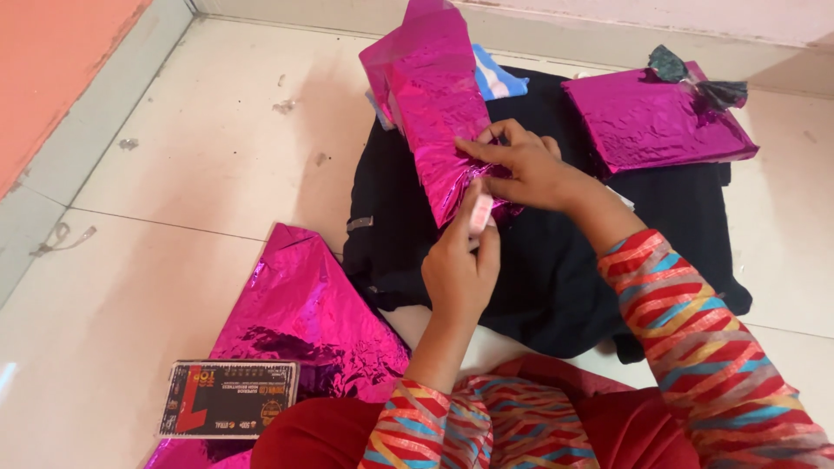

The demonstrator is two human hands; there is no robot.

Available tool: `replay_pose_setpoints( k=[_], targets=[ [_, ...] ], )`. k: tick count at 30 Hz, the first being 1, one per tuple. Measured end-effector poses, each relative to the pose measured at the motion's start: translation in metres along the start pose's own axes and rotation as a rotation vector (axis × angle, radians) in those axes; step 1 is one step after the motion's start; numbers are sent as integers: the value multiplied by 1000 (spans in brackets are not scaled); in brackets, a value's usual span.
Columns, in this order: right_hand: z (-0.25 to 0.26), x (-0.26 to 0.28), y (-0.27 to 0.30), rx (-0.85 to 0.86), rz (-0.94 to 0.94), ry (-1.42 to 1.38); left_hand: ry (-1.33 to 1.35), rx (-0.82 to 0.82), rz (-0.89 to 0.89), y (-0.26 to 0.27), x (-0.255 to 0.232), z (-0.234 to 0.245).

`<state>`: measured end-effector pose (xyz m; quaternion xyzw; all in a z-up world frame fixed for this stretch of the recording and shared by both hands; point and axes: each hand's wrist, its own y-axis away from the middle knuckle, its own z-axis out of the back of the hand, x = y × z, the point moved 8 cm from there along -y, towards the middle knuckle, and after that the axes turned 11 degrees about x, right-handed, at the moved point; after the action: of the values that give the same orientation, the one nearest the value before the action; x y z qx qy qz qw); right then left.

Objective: The person wraps a rectangular box with shiny pink wrapping paper, folds the edges, and secures them with clear tape. They then begin wrapping a second box in the same manner.

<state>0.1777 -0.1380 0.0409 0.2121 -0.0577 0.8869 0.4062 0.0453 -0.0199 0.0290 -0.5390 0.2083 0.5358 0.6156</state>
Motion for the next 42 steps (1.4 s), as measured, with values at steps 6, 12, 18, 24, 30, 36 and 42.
replay_pose_setpoints(
  k=[6, 12, 18, 24, 30, 36, 42],
  targets=[
    [0, -1, 0, 6, -68, 72, -87, 59, 19, 8, 0, 2],
    [-6, -8, -2, 24, -70, 105, -201, 36, -114, 14, -11, 6],
    [-11, -15, -5, 93, -91, 148, -175, 115, -55, 12, -4, 7],
    [-13, -24, -7, 110, -90, 122, -253, 229, -5, 10, 5, 7],
    [-8, -12, 1, -45, -40, 62, -359, 248, -3, 11, 3, 1],
    [-4, -1, -1, -148, -84, 129, -472, 270, -39, 16, 2, -6],
    [-1, 1, -15, -152, -222, 196, -546, 297, -89, 19, 0, -9]
  ],
)
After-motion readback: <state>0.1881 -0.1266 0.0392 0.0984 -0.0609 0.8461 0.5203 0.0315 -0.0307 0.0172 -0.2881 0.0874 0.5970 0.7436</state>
